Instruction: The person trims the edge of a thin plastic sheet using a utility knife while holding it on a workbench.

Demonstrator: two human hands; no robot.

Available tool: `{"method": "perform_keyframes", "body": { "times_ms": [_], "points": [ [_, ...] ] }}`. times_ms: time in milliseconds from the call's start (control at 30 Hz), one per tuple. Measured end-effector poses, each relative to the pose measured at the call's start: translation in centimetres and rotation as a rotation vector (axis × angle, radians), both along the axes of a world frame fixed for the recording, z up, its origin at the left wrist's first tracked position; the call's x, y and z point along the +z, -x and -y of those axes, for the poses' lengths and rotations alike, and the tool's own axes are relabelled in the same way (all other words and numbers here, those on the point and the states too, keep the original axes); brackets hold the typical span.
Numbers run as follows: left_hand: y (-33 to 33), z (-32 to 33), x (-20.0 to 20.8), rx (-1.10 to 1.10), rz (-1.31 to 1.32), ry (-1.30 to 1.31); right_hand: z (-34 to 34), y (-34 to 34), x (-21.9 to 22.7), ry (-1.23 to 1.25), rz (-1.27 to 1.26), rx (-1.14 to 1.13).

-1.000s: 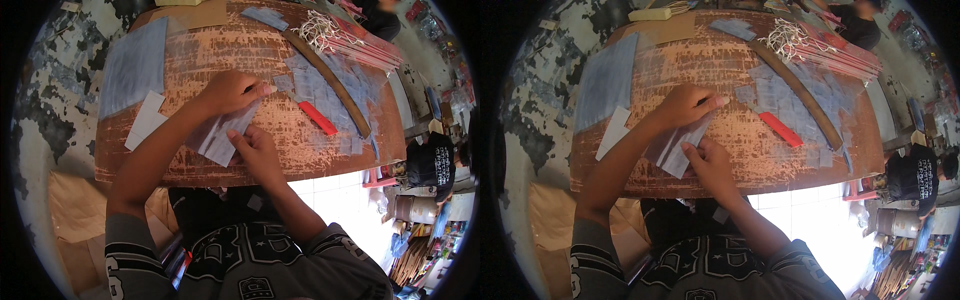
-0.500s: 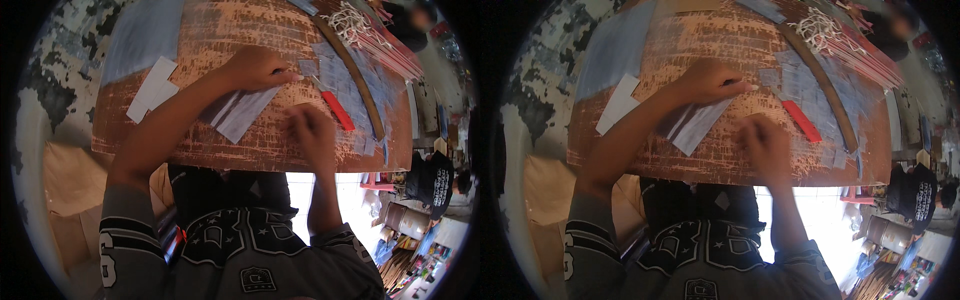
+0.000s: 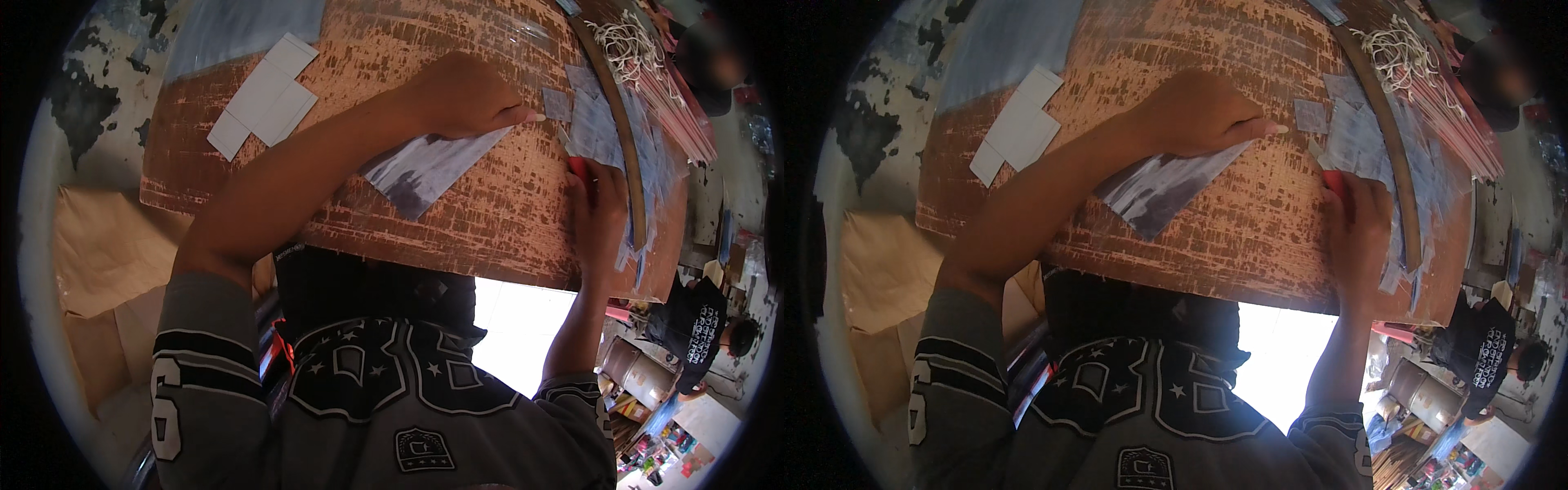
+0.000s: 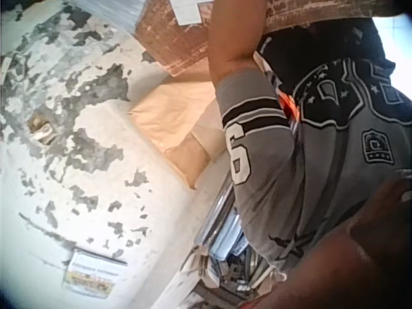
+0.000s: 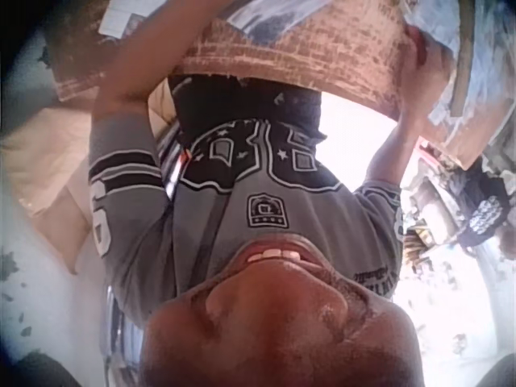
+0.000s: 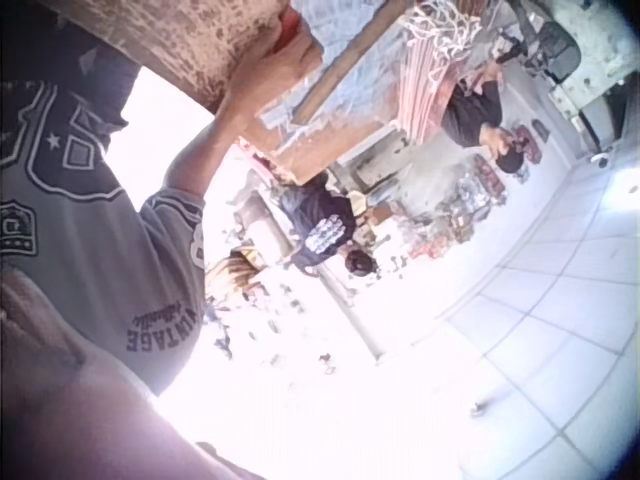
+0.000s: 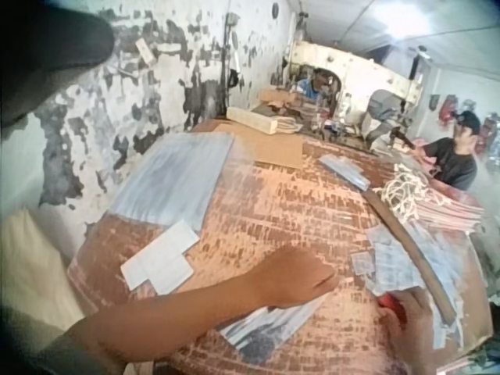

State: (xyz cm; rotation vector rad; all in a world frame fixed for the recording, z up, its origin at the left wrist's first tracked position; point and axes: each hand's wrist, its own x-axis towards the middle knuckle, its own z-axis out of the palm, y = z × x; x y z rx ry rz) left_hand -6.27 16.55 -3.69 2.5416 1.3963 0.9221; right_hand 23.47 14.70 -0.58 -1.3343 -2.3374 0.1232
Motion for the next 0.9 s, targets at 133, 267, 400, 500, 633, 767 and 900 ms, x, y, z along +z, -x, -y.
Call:
{"method": "perform_keyframes", "body": {
  "times_ms": [133, 267, 400, 500, 633, 767, 900],
  "points": [
    [0.0, -0.1, -0.3, 0.012, -0.007, -0.028, 0.8, -0.4, 0.7, 0.018, -0.176, -0.092],
    [-0.1, -0.3, -0.7, 0.02, -0.065, 0.019, 2.2, -2.0, 1.2, 0.174, -0.488, -0.071],
    [-0.1, -0.2, -0.9, 0.029, -0.063, -0.055, 6.5, 0.5, 2.6, 0.548, -0.622, 0.078],
    [-0.2, -0.2, -0.9, 0.04, -0.074, -0.072, 8.9, 1.9, 2.4, 0.876, -0.354, 0.175],
    [-0.1, -0.2, -0.7, 0.037, -0.065, -0.068, 8.8, 6.9, 3.6, 0.752, -0.056, 0.36],
    [0.0, -0.2, -0.7, 0.017, -0.033, -0.077, 8.0, 8.2, 3.0, 0.674, 0.063, 0.42],
    [0.0, -0.1, -0.8, 0.016, -0.02, -0.081, 7.6, 9.1, 3.0, 0.609, 0.11, 0.455]
  ]
}}
